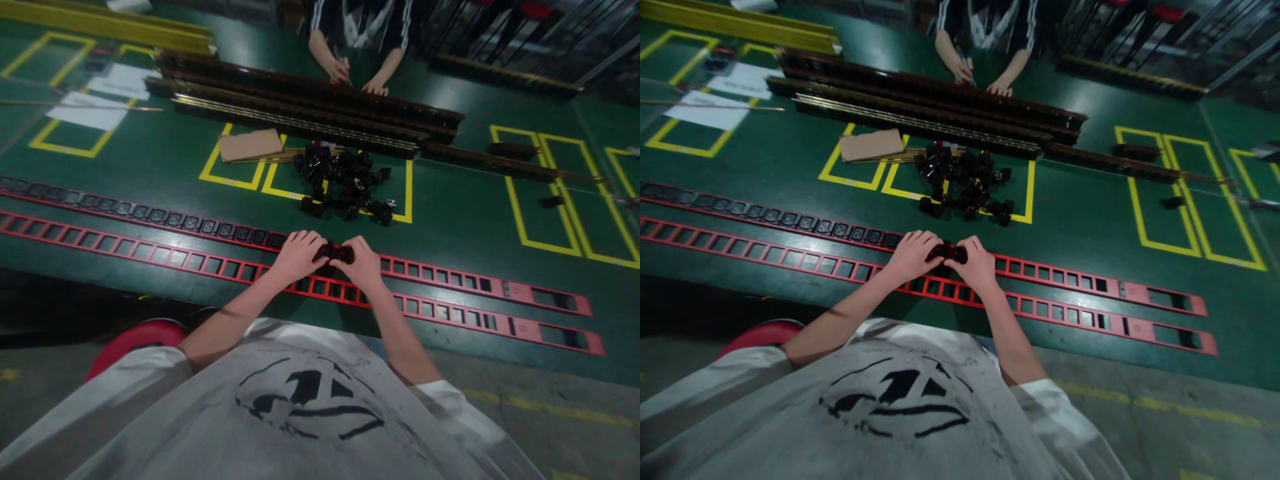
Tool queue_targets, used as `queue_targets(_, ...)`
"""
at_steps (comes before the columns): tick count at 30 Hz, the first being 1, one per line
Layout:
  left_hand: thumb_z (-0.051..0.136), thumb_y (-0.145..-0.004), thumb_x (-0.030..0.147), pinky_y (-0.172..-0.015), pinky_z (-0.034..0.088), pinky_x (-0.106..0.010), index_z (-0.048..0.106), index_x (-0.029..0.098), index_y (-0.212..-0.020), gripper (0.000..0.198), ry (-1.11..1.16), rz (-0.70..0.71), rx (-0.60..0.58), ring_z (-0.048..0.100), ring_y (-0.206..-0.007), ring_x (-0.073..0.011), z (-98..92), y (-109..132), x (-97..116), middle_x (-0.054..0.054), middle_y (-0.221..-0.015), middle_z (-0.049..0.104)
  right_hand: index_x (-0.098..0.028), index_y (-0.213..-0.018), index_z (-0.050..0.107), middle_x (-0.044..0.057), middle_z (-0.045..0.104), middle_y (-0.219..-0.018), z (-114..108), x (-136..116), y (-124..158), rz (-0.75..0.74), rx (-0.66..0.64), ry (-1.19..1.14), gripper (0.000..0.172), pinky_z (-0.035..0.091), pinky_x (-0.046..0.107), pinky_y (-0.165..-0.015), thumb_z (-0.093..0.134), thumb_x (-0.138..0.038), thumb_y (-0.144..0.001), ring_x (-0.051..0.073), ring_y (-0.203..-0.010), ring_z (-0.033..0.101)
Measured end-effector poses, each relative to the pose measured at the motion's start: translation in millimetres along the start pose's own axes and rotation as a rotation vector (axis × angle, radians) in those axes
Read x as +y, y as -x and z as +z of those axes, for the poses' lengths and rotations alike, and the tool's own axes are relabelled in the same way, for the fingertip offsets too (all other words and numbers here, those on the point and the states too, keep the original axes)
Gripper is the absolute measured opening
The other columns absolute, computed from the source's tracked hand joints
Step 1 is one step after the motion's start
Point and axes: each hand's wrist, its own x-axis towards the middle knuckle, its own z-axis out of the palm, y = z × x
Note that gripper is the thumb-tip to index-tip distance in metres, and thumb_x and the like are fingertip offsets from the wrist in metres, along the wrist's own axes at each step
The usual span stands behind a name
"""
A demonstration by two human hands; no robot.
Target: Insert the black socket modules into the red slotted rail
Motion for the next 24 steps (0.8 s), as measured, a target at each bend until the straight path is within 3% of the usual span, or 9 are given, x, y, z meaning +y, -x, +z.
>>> queue_targets(24,0.062,-0.096,0.039,-0.093,0.042,-0.044,0.064,0.022,-0.119,0.029,-0.020,0.015,0.012,0.058,-0.109,-0.0287,-0.9,-0.7,1.1,-0.008,-0.119,0.068,-0.026,-0.122,0.069,0.007,0.064,-0.115,0.3,-3.9,1.6,-0.027,-0.042,0.156,0.042,0.046,0.030,-0.058,0.078,-0.045,-0.085,0.022,-0.094,0.068)
